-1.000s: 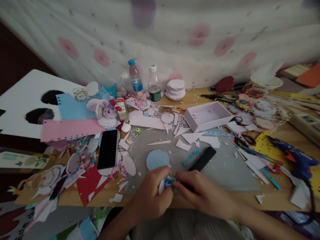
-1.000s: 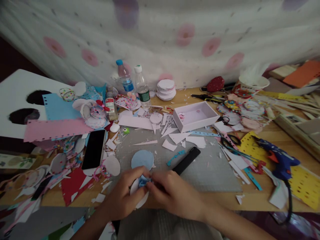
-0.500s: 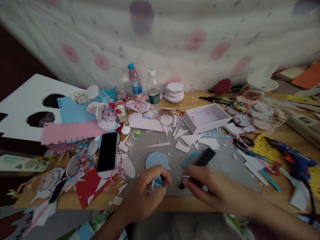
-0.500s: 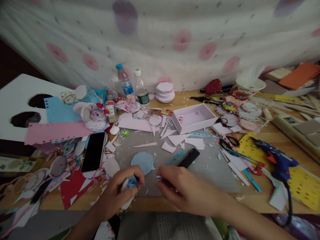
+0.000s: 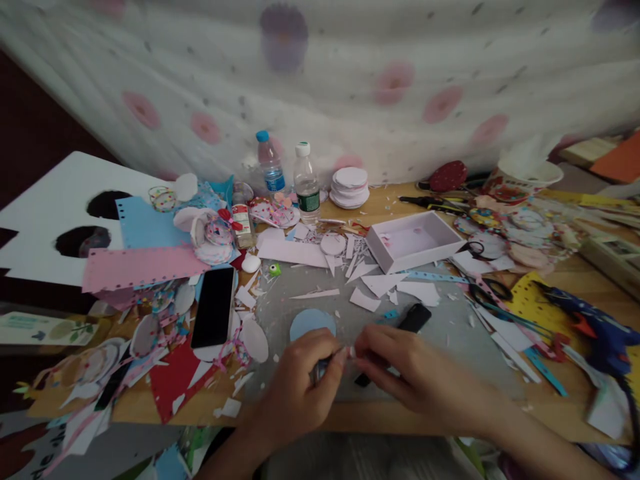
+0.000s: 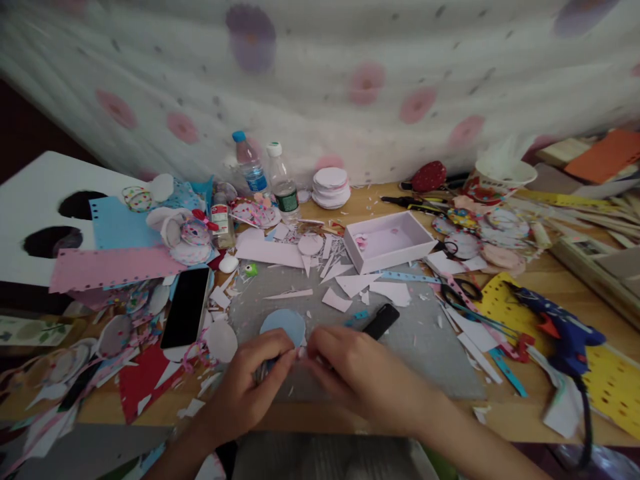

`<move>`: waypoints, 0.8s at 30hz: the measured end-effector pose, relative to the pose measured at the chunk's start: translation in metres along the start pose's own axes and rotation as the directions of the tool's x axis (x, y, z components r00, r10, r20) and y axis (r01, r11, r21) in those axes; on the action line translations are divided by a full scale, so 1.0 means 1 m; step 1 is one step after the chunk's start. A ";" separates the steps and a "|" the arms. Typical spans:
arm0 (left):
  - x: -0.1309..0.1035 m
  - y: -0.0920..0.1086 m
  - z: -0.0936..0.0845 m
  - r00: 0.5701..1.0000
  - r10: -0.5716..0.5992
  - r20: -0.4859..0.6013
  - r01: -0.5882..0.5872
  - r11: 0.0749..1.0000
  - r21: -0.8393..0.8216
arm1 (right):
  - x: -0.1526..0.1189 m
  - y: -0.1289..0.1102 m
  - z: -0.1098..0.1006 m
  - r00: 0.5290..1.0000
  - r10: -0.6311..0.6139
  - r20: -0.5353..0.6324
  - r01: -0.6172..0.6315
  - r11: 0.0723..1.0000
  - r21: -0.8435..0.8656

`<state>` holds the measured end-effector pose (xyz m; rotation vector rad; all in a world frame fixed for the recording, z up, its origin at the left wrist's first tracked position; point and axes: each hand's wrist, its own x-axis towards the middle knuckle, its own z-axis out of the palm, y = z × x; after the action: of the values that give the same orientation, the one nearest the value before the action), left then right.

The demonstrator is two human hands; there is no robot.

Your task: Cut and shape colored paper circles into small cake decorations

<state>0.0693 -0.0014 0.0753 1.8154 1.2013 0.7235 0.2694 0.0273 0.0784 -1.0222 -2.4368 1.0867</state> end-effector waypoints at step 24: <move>0.011 -0.007 0.024 0.992 0.031 0.121 0.054 0.768 -0.639 | -0.008 0.028 0.014 0.985 -0.171 0.013 0.159 0.940 0.301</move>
<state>0.0892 0.0026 0.0574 1.2463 0.7427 0.8695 0.2824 0.0274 0.0484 -0.6938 -2.2460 1.3725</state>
